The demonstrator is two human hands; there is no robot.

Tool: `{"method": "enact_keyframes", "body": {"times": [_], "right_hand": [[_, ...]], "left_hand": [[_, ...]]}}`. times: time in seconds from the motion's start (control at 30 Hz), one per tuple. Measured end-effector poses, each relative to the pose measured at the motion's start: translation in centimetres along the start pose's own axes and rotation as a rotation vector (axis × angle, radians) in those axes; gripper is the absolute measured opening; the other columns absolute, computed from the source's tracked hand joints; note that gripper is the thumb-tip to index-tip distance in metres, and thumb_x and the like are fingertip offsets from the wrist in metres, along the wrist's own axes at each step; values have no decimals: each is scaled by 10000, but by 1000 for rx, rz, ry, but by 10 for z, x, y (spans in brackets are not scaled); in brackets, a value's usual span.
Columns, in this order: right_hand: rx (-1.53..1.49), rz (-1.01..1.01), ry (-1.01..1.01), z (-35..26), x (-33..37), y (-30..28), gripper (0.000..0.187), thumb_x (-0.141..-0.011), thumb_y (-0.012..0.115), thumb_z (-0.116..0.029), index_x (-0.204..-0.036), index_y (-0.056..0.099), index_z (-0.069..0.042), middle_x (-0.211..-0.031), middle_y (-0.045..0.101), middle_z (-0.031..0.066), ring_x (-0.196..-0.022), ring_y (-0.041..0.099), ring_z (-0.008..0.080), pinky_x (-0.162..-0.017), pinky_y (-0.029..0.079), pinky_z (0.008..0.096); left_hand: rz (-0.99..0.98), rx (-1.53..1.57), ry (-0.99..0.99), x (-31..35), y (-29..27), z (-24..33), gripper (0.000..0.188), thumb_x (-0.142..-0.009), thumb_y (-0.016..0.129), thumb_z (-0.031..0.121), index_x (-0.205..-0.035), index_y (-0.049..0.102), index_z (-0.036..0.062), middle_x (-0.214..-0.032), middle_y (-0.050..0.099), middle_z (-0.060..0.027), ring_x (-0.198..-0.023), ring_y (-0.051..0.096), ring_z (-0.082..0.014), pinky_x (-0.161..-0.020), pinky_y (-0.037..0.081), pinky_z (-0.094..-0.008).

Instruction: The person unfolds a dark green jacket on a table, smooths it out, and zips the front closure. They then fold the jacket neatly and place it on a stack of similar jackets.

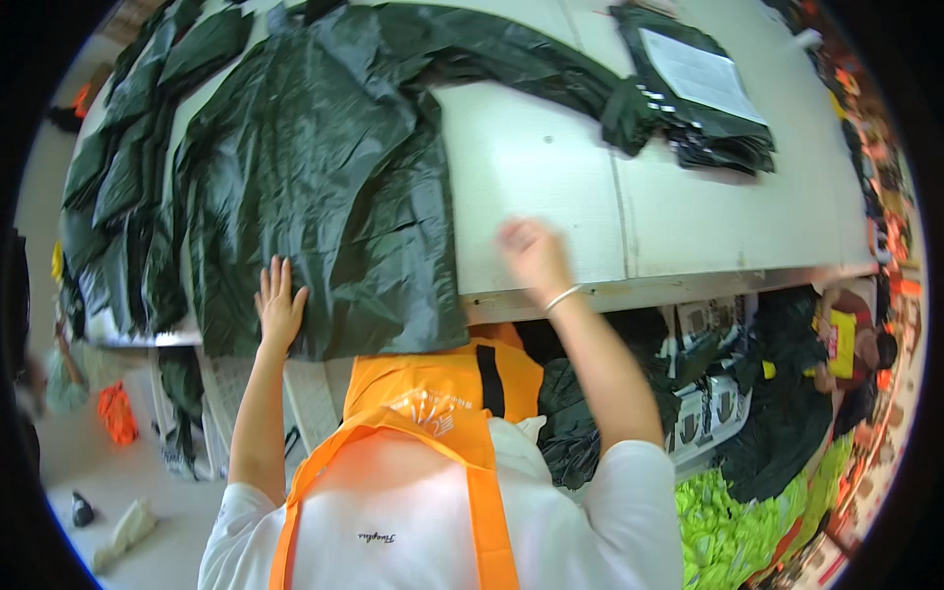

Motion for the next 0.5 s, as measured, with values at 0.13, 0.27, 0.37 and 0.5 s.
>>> {"method": "enact_keyframes", "body": {"times": [0.13, 0.27, 0.37, 0.5], "right_hand": [[254, 650, -188, 87, -129, -129, 574, -813, 668, -207, -1290, 453, 30, -1274, 513, 214, -1213, 479, 309, -1019, 373, 360], [338, 522, 23, 143, -203, -180, 765, -714, 758, -334, -1325, 442, 1, -1242, 552, 194, -1115, 552, 324, -974, 413, 357], [439, 440, 3, 121, -197, -150, 537, -726, 753, -295, -1162, 581, -32, -1036, 625, 135, -956, 605, 271, -859, 467, 346], [245, 555, -122, 79, -137, -118, 383, -724, 769, -199, -1033, 622, -28, -926, 622, 76, -822, 591, 195, -729, 479, 300]], "left_hand": [[46, -15, -39, -13, 4, 23, 656, -913, 473, 450, -1463, 242, 176, -1547, 151, -27, -1413, 129, -324, -1074, 157, -605], [63, -1, -10, -31, 0, 29, 657, -916, 460, 478, -1462, 243, 185, -1548, 141, -17, -1411, 129, -332, -1074, 153, -614], [62, -47, -43, -31, 2, 24, 670, -910, 459, 500, -1462, 243, 187, -1548, 138, -18, -1409, 134, -334, -1067, 161, -624], [44, -10, -67, -32, 2, 23, 657, -911, 474, 478, -1459, 257, 187, -1542, 166, -26, -1404, 152, -334, -1076, 153, -608]]}}
Point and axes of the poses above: each hand's wrist, its own x-axis away from the middle knuckle, its own y-axis out of the palm, z = x × y, the point moved 5 cm from there along -x, towards the middle knuckle
